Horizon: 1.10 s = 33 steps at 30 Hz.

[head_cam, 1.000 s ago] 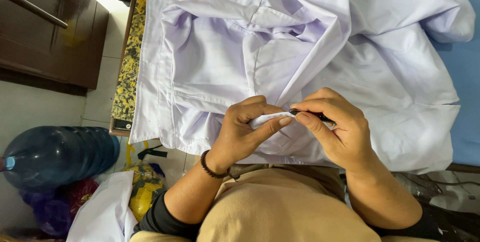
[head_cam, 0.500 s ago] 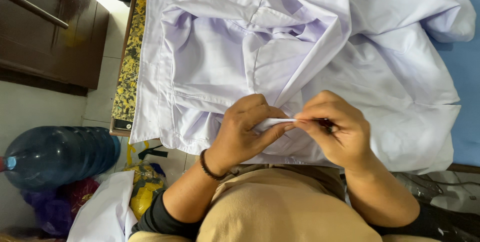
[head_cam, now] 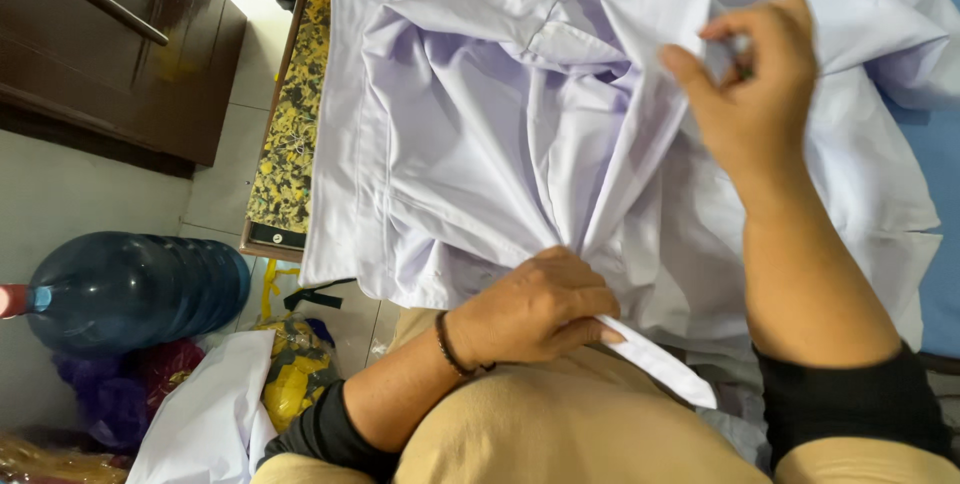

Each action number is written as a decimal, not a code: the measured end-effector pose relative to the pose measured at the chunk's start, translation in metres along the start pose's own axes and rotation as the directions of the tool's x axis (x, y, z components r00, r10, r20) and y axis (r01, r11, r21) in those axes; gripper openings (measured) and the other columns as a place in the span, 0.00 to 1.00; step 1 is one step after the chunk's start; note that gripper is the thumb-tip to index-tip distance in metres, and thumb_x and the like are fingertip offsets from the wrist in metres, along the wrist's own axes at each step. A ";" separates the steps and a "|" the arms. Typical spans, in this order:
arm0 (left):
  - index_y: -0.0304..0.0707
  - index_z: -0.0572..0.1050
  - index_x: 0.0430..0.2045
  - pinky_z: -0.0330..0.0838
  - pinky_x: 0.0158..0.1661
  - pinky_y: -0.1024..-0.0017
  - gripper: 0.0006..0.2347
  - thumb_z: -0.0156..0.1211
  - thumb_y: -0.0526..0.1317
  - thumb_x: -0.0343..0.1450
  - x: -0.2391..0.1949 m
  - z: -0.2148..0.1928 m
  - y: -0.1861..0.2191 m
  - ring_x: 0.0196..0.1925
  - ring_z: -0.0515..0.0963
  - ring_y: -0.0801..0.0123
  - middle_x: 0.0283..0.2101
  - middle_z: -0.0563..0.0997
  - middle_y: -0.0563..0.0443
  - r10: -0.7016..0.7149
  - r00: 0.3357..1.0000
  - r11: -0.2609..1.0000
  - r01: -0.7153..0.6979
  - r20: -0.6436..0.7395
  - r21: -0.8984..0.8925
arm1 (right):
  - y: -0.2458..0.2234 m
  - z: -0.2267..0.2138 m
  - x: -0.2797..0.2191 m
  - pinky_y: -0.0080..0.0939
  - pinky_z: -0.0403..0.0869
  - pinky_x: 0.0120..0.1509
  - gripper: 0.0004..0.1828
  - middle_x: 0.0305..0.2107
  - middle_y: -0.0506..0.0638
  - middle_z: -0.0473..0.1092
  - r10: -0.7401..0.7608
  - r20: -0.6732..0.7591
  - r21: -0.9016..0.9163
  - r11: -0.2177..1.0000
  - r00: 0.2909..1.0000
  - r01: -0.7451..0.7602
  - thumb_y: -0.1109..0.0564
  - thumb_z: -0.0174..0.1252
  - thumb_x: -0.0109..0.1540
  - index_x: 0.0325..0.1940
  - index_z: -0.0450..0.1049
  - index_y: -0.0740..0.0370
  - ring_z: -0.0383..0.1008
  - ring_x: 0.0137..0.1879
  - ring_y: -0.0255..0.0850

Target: The person uses a seam ripper to cut and remove loose threads from a white shirt laid out on a blue surface. They work along the seams and edges of the garment, pulling away the cut threads as they go.

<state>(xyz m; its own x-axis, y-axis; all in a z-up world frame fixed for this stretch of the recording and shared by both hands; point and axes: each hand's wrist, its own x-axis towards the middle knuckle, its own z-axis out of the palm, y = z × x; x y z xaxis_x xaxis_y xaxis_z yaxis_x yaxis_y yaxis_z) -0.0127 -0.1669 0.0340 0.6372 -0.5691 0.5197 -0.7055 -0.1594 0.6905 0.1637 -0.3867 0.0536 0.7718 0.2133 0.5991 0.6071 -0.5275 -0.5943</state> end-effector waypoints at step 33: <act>0.43 0.67 0.63 0.72 0.47 0.66 0.24 0.57 0.28 0.69 0.053 -0.013 -0.049 0.41 0.76 0.59 0.47 0.71 0.47 -0.380 0.904 0.922 0.387 -0.197 -0.005 | -0.070 -0.068 -0.112 0.28 0.70 0.38 0.06 0.33 0.51 0.74 0.149 0.306 0.378 0.888 0.940 -0.263 0.61 0.66 0.62 0.41 0.78 0.64 0.70 0.33 0.33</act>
<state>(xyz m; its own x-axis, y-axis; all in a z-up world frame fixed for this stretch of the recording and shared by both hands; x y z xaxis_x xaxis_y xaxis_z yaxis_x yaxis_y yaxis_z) 0.0596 -0.1786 0.0340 0.9051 -0.2952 0.3059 -0.4025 -0.3629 0.8404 0.0218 -0.4290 0.0648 0.8740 0.3734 0.3110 0.4072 -0.2133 -0.8881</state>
